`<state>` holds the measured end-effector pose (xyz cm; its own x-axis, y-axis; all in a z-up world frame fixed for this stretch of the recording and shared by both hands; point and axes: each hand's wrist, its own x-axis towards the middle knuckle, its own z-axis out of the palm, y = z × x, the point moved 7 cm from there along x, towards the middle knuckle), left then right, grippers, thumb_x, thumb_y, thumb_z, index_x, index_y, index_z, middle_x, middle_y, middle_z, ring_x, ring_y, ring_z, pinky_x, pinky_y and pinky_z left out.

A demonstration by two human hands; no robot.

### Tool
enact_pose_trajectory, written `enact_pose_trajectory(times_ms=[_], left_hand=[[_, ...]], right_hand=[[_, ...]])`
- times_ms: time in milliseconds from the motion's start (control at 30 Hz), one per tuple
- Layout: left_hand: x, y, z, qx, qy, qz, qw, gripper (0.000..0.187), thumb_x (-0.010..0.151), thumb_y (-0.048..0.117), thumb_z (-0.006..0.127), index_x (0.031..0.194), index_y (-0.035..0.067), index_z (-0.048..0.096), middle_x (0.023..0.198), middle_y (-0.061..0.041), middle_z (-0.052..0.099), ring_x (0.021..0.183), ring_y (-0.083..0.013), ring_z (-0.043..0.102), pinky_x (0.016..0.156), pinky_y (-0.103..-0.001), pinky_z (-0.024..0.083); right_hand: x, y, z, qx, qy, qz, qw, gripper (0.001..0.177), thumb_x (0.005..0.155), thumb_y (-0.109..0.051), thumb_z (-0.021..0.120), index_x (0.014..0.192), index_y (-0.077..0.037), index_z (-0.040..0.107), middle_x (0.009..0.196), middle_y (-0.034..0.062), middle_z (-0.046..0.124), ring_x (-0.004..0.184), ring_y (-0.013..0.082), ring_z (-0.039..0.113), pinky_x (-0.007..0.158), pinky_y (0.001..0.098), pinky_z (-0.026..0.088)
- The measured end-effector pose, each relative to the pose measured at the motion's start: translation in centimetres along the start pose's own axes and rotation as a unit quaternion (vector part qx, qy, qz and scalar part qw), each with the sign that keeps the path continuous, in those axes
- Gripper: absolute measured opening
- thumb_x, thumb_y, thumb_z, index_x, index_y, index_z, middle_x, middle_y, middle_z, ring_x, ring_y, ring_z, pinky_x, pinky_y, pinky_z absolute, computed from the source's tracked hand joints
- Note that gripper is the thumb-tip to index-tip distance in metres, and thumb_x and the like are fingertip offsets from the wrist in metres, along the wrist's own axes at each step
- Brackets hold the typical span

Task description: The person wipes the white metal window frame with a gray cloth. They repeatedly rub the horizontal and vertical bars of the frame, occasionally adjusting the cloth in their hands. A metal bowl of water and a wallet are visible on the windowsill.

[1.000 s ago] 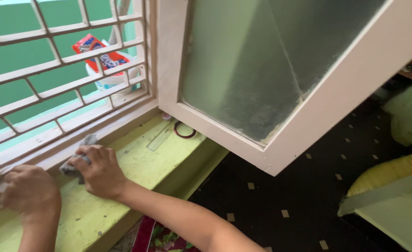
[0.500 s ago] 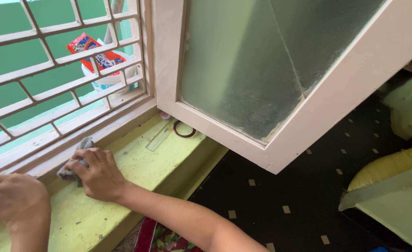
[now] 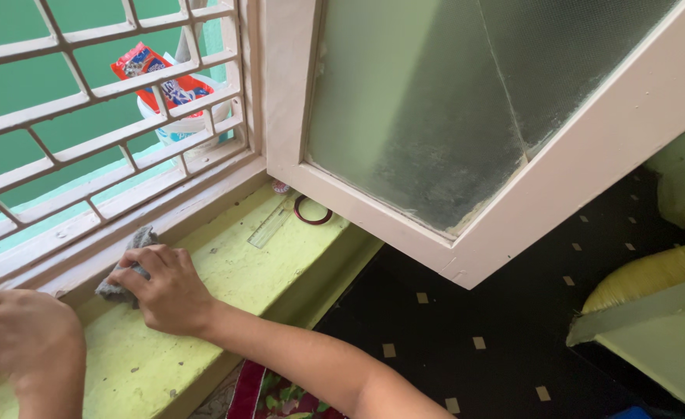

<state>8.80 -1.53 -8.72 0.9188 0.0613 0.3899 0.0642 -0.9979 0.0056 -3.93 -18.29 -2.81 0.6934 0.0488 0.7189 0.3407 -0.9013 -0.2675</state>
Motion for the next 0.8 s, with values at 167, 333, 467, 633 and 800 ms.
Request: enact_pose_trajectory(times_ms=[167,333,467,633,800], left_hand=[[-0.8,1.4,-1.6,0.018,-0.063,-0.012,0.998,0.058,0.103,0.021,0.057,0.137,-0.025,0.047,0.104,-0.023,0.077,0.083,-0.0339,0.078,0.074,-0.050,0.058],[-1.3,1.9,-1.9,-0.011,-0.149,0.007,0.989,0.065,0.101,0.018,0.056,0.145,-0.028,0.042,0.110,-0.021,0.079,0.090,-0.0364,0.078,0.069,-0.050,0.060],[-1.4,2.0,-2.5,0.009,-0.140,0.020,0.990,0.062,0.102,0.019,0.056,0.140,-0.028,0.045,0.111,-0.019,0.079,0.089,-0.0345,0.078,0.069,-0.048,0.060],[-1.6,2.1,-2.4,0.016,-0.125,0.016,0.992,0.063,0.102,0.016,0.058,0.139,-0.032,0.044,0.099,-0.019,0.081,0.081,-0.0316,0.078,0.067,-0.046,0.058],[-1.6,2.6,-2.8,0.035,-0.092,0.020,0.995,0.062,0.101,0.019,0.057,0.135,-0.032,0.046,0.100,-0.023,0.079,0.075,-0.0298,0.077,0.059,-0.043,0.056]], right_hand=[[-0.1,0.0,-0.1,0.006,-0.001,-0.002,1.000,0.040,0.087,-0.002,0.063,0.125,-0.016,0.062,0.127,0.0054,0.053,0.118,0.0230,0.049,0.096,0.0384,0.039],[-0.1,-0.2,0.0,0.010,-0.005,-0.003,1.000,0.039,0.087,-0.001,0.063,0.123,-0.017,0.064,0.127,0.0036,0.053,0.117,0.0222,0.049,0.093,0.0375,0.039],[0.1,-0.4,0.0,0.009,-0.013,-0.002,1.000,0.040,0.085,0.000,0.063,0.121,-0.017,0.065,0.126,0.0037,0.054,0.116,0.0225,0.049,0.092,0.0379,0.038],[0.1,-0.7,-0.3,0.014,-0.006,-0.006,1.000,0.041,0.085,-0.001,0.063,0.122,-0.017,0.064,0.126,0.0033,0.054,0.118,0.0230,0.050,0.094,0.0389,0.038],[0.3,-1.1,-0.3,0.008,-0.007,-0.012,1.000,0.039,0.087,-0.002,0.064,0.122,-0.018,0.064,0.126,0.0029,0.055,0.120,0.0226,0.050,0.093,0.0388,0.038]])
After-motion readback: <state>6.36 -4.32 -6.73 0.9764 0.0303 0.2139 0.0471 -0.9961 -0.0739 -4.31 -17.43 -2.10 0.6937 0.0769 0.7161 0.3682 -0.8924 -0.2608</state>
